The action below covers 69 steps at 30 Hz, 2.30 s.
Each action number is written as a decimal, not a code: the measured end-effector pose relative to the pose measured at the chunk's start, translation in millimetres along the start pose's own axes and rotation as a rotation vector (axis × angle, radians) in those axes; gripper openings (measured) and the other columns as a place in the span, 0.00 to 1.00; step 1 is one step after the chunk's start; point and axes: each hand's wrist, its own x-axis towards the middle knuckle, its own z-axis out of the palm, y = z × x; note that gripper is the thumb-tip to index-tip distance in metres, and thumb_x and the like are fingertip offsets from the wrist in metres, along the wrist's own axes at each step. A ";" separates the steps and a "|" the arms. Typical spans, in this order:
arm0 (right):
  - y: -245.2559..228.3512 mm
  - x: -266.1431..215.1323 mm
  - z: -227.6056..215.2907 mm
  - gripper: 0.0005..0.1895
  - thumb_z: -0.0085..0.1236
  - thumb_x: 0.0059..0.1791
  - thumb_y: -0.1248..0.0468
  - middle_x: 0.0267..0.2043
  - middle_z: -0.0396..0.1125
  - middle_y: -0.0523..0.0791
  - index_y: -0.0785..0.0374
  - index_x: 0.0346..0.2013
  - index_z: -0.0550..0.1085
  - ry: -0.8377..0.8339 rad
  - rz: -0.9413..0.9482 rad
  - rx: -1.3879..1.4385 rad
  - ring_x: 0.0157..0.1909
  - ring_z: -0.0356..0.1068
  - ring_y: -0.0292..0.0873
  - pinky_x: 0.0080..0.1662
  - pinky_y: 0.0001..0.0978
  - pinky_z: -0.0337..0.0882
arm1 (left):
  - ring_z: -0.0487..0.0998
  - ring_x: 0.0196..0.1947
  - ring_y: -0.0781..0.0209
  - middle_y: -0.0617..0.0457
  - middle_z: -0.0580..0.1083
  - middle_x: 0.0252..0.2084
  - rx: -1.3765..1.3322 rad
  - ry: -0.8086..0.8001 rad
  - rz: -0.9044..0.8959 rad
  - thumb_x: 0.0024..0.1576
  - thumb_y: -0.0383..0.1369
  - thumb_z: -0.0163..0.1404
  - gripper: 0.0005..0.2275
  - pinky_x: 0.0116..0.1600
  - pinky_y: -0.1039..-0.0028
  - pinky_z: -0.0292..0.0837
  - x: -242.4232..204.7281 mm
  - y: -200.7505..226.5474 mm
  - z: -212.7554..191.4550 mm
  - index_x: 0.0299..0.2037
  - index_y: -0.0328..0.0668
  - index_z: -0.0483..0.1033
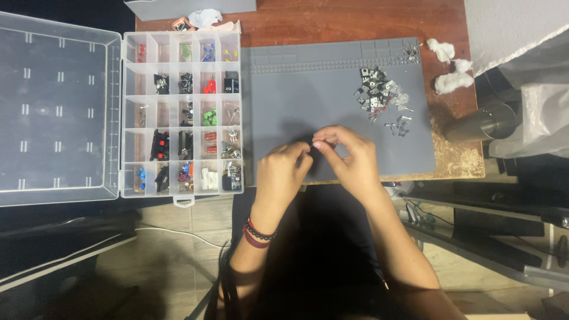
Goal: The person repeatedly picks small electronic components from a compartmentalized parts box and a gray mat, then joins them together by hand. The person handles the components one at a time, assembling them into small units and placing them back on the mat.
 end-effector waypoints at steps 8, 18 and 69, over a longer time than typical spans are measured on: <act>1.0 2.3 -3.2 0.03 0.67 0.50 0.70 0.25 0.73 0.46 0.60 0.38 0.81 0.102 0.003 -0.043 0.31 0.74 0.46 0.43 0.38 0.74 | 0.84 0.35 0.49 0.47 0.82 0.32 -0.137 -0.071 -0.026 0.59 0.29 0.50 0.09 0.39 0.63 0.81 3.8 7.3 -11.2 0.44 0.45 0.83; -3.8 2.9 -6.8 0.03 0.67 0.50 0.69 0.23 0.73 0.45 0.60 0.38 0.81 0.121 0.010 -0.037 0.30 0.74 0.46 0.43 0.38 0.73 | 0.83 0.42 0.43 0.42 0.82 0.38 -0.299 0.020 -0.093 0.62 0.24 0.46 0.12 0.46 0.59 0.80 6.6 13.8 -19.8 0.51 0.38 0.81; -58.2 39.1 108.4 0.02 0.65 0.49 0.70 0.27 0.69 0.45 0.65 0.32 0.79 -0.230 -0.168 0.278 0.26 0.72 0.40 0.34 0.31 0.76 | 0.84 0.33 0.49 0.50 0.81 0.25 -0.514 0.492 -0.157 0.54 0.23 0.60 0.05 0.40 0.65 0.78 -22.4 -54.4 -95.5 0.35 0.45 0.86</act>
